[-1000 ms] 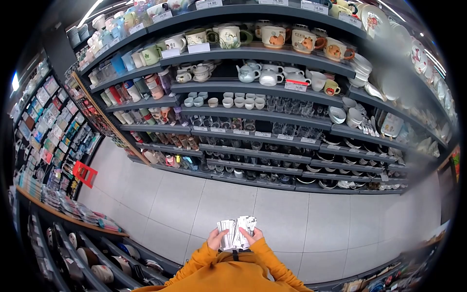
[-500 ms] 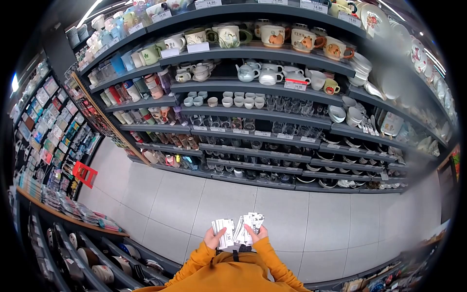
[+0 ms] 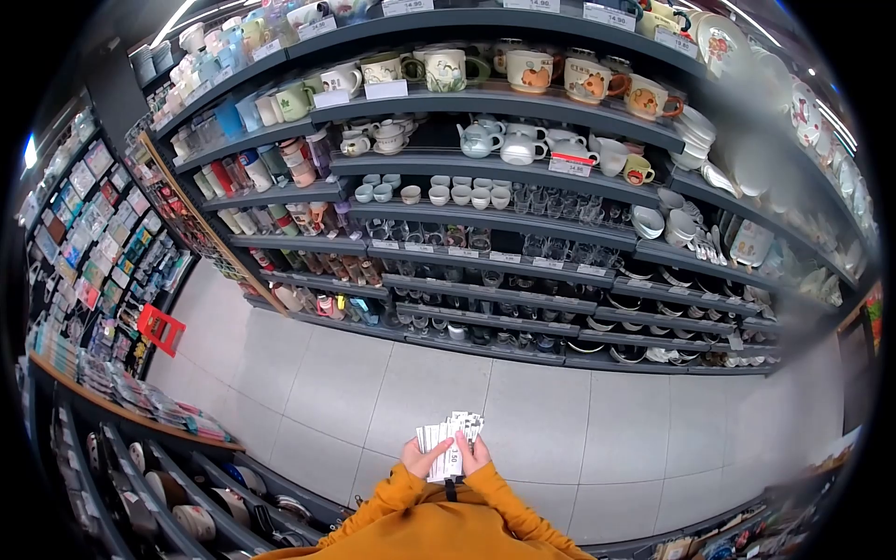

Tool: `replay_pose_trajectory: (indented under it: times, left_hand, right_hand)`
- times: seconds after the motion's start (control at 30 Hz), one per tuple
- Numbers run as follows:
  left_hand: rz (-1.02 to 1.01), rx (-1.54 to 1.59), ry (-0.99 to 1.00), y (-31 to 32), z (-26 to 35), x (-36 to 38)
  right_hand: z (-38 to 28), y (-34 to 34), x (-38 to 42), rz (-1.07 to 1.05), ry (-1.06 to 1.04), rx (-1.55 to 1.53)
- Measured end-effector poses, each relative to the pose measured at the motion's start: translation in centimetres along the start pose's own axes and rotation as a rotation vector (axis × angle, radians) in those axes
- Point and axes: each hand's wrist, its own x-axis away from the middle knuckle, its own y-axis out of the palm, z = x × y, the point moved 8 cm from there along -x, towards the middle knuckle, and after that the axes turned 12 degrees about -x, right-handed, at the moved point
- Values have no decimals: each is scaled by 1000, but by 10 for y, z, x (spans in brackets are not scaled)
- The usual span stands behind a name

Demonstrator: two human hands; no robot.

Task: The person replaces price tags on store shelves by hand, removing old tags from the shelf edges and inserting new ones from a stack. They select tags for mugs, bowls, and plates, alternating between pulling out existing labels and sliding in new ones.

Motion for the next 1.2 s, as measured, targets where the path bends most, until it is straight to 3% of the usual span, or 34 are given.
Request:
replay_pose_trajectory:
  times: [0.23, 0.33, 0.43, 0.53, 0.63, 0.83, 0.93, 1.13, 1.2]
  left_hand:
    - [-76, 297, -194, -2, -40, -8]
    - [-55, 41, -77, -3, -21, -3]
    - [-5, -17, -39, -4, -14, -2]
    - [-15, 223, -142, -6, -45, -11]
    - [52, 15, 34, -4, -8, 3]
    - [77, 141, -39, -12, -37, -10]
    - [117, -49, 136, -12, -8, -1]
    - [145, 47, 92, -14, -7, 2]
    - [212, -117, 166, -17, 4, 7]
  right_hand:
    - [-17, -6, -1, 115, -81, 120]
    - [-13, -2, 1, 60, -61, 153]
    - [-13, 2, 3, 56, -61, 113]
    - [5, -13, -1, 104, -67, 134]
    - [-5, -3, 3, 49, -47, 166]
    - [-7, -5, 2, 102, -39, 167]
    - [-12, 1, 3, 50, -25, 146]
    - [-24, 3, 5, 75, -66, 279]
    - [-28, 4, 6, 75, -62, 289]
